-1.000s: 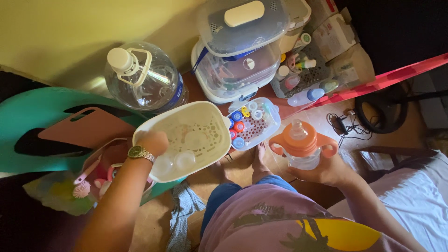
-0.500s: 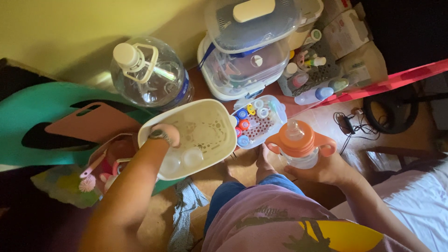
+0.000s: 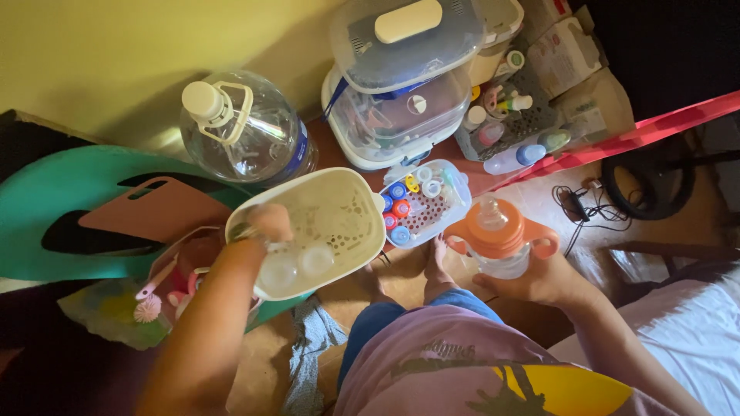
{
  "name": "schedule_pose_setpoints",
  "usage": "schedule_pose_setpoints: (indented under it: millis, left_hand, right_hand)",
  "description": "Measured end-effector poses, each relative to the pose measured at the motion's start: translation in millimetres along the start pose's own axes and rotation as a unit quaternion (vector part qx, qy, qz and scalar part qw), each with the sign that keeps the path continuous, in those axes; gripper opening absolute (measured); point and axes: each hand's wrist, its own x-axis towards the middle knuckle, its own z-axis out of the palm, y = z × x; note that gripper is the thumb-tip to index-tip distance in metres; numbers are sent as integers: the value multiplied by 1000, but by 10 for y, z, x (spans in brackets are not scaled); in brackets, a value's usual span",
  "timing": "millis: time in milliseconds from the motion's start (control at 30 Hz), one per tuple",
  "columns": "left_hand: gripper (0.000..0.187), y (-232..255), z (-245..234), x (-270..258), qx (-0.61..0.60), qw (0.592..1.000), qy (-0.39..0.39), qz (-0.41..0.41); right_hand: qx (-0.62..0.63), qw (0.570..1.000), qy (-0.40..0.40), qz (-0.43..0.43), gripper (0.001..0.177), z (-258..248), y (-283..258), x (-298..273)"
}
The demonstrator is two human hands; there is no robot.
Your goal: The person assembles multiple baby bottles by picking up bottle bodies, nipples, and caps from a basket and a nearby surface, then screwing the parts together. The person handles each bottle one at a time and places the assembled bottles on a shelf.
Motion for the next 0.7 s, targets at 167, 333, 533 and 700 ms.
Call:
schedule_pose_setpoints:
  millis: [167,333,533,700]
  left_hand:
    - [45,-405,49,-594,-548,806,91,206]
    - [41,-393,-55,-1026,-705,684,-17,186]
    - [42,-405,43,-701,-745,640,-34,187]
    - [32,-489,75,-622,-463,830,105,291]
  right_hand:
    - [188,947,86,246,69,12,-15,-101]
    - [174,955,72,230,64,28,27,-178]
    - [167,963,55,207,58,-87,-110,145]
    - [145,971,44,183,58,-135,-69,99]
